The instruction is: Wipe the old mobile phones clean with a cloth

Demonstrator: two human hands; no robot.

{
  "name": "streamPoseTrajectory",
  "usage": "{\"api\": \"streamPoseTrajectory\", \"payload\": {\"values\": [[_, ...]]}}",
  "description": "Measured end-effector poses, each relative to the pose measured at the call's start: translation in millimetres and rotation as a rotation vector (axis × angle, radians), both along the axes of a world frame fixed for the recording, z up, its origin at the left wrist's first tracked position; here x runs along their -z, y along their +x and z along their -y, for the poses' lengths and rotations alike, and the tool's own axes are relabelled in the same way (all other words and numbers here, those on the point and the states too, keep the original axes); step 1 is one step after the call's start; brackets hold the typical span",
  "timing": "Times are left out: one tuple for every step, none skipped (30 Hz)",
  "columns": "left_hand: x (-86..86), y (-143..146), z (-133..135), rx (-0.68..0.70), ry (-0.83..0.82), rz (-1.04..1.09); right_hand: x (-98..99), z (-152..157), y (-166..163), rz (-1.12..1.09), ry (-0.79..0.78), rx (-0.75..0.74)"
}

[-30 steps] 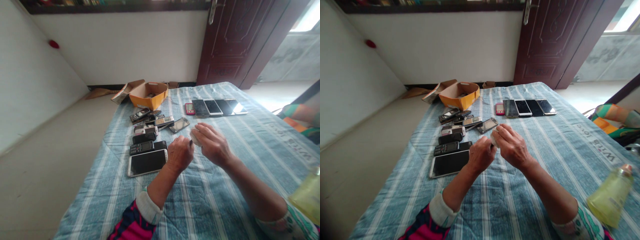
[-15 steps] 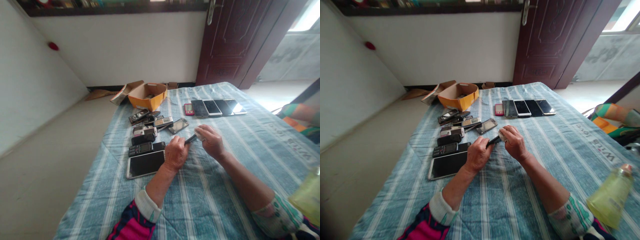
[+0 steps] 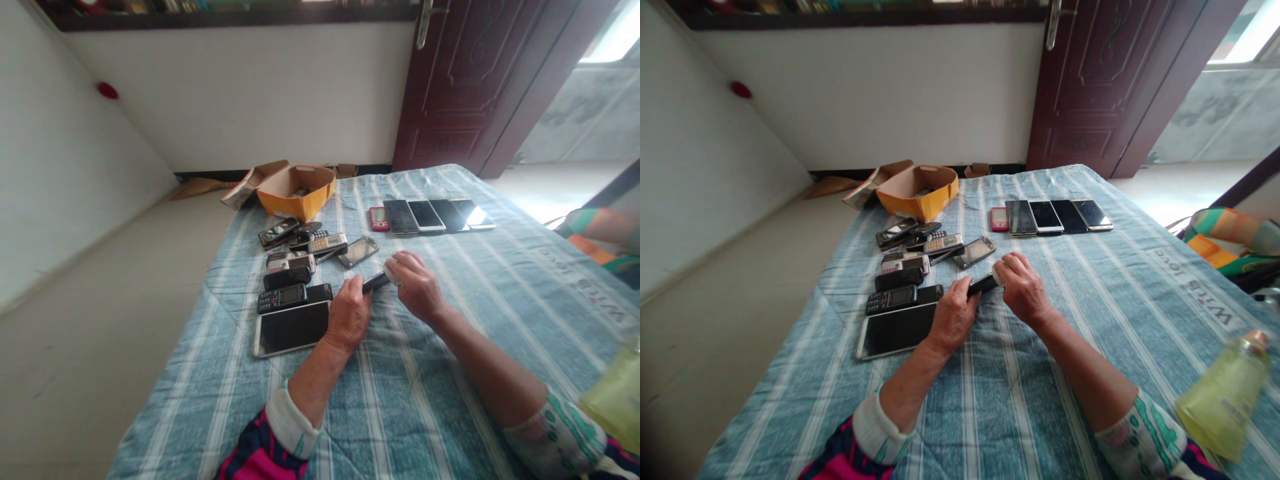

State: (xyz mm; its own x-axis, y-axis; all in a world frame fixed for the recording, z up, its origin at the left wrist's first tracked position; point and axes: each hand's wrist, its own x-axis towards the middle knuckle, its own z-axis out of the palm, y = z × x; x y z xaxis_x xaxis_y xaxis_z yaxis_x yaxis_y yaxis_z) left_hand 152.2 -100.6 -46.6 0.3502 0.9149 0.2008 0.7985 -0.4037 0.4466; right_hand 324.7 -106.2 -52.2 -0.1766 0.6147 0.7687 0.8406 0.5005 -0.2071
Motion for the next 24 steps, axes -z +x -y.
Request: {"api": "streamPoseTrajectory", "payload": {"values": [[1.1, 0.2, -0.3, 0.001, 0.002, -0.004, -0.3, 0.5, -2.0, 0.017, 0.002, 0.002], [2.1, 0.3, -0.6, 0.006, 0.005, -0.008, -0.4, 0.7, -3.4, 0.03, 0.004, 0.005], [2.9, 0.2, -0.8, 0.013, 0.009, -0.01, -0.3, 0.8, -4.2, 0.041, 0.004, 0.008], [3.6, 0.1, -0.9, 0.021, 0.013, -0.01, -0.3, 0.6, -4.3, 0.051, 0.002, 0.011], [4.2, -0.1, -0.9, 0.029, 0.019, -0.009, -0.3, 0.3, -3.7, 0.063, -0.003, 0.014], [4.6, -0.3, -0.9, 0.036, 0.026, -0.007, -0.4, -0.2, -2.5, 0.078, -0.012, 0.017], [4.9, -0.5, -1.0, 0.042, 0.033, -0.003, -0.6, -0.9, -0.7, 0.096, -0.026, 0.02], [5.0, -0.8, -1.0, 0.048, 0.041, 0.0, -0.7, -1.7, 1.5, 0.113, -0.041, 0.025], [5.2, -1.0, -1.0, 0.053, 0.049, 0.002, -0.7, -2.8, 4.0, 0.125, -0.056, 0.033], [5.4, -1.1, -1.1, 0.056, 0.057, 0.003, -0.3, -4.0, 6.6, 0.132, -0.07, 0.047], [5.7, -1.2, -1.2, 0.058, 0.065, 0.002, 0.6, -5.5, 9.5, 0.132, -0.084, 0.063], [6.1, -1.2, -1.3, 0.06, 0.074, 0.0, 2.1, -7.1, 12.4, 0.125, -0.096, 0.083], [6.6, -1.3, -1.4, 0.061, 0.083, -0.004, 4.3, -8.8, 15.7, 0.111, -0.109, 0.107], [7.3, -1.3, -1.5, 0.062, 0.092, -0.009, 6.8, -10.5, 19.1, 0.093, -0.125, 0.135], [8.1, -1.3, -1.7, 0.062, 0.101, -0.011, 9.6, -12.2, 22.7, 0.07, -0.145, 0.169], [9.0, -1.3, -2.0, 0.062, 0.11, -0.011, 12.2, -13.7, 26.4, 0.042, -0.167, 0.206], [10.0, -1.4, -2.4, 0.061, 0.118, -0.008, 14.3, -14.9, 29.9, 0.011, -0.189, 0.244], [11.1, -1.5, -2.9, 0.06, 0.126, -0.001, 15.4, -15.7, 32.8, -0.022, -0.203, 0.281], [12.1, -1.5, -3.7, 0.058, 0.133, 0.008, 15.2, -15.8, 34.6, -0.057, -0.201, 0.31], [13.1, -1.4, -4.6, 0.056, 0.14, 0.015, 13.5, -15.2, 34.9, -0.088, -0.176, 0.322], [14.1, -1.2, -5.7, 0.054, 0.147, 0.021, 10.4, -13.8, 33.1, -0.113, -0.129, 0.31], [15.0, -0.9, -6.8, 0.052, 0.156, 0.026, 6.2, -11.5, 29.0, -0.129, -0.066, 0.28], [15.9, -0.5, -7.9, 0.052, 0.166, 0.03, 1.5, -8.6, 22.6, -0.127, 0.004, 0.219], [16.8, -0.1, -8.9, 0.055, 0.176, 0.034, -3.2, -5.1, 14.2, -0.108, 0.057, 0.144]]}}
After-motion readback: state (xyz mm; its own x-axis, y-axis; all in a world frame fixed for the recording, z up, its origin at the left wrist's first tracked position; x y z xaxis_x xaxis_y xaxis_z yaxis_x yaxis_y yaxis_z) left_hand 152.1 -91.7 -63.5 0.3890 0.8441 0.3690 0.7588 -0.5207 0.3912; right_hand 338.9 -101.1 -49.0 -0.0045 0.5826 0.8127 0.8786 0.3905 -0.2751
